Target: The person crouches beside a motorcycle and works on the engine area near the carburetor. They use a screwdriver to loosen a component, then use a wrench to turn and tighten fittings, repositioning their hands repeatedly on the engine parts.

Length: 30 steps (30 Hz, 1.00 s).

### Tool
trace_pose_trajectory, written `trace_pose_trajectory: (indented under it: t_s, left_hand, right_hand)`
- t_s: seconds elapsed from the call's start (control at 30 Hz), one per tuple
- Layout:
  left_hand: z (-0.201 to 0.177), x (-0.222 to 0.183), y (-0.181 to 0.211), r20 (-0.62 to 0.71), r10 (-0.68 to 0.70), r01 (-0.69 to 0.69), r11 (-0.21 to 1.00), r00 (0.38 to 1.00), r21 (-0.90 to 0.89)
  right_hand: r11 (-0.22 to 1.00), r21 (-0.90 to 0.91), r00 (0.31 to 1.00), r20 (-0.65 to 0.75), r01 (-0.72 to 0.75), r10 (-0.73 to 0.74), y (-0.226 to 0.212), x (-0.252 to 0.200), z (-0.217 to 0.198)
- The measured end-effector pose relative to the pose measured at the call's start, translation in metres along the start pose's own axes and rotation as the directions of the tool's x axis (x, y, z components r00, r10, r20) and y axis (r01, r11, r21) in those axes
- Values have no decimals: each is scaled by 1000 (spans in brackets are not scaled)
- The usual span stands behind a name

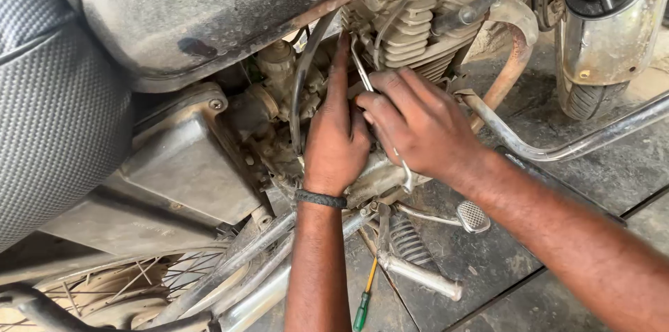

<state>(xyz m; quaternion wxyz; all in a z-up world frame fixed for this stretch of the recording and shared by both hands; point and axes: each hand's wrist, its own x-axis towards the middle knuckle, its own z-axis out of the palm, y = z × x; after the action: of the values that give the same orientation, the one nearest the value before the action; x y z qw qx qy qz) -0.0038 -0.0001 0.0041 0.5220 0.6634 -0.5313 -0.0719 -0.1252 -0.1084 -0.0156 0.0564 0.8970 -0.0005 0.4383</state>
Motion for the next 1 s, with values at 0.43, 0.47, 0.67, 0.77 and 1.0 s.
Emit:
trace_pose_trajectory:
  t_s: [0.43,0.47,0.67,0.77,1.0]
  left_hand:
    - [17,9,-3,-70,9,-13,998,997,-62]
    - [16,9,-3,-61,54,-59,995,997,-81]
    - [8,5,6,-21,-9,6,989,1000,-145]
    - [5,11,11,33,-57,63,971,998,-231]
    - [3,2,-1,-8,50,-51,991,999,-123]
  right_hand:
    - [898,-439,985,139,-29,100,4,2,19]
    - [903,-429,983,146,-36,109,3,2,16]
    - [973,-224,992,93,-60,83,0,-22,16]
    - [994,74,995,-53,-77,81,10,-4,-9]
    - [758,545,924,91,-359,372,18,61,-57]
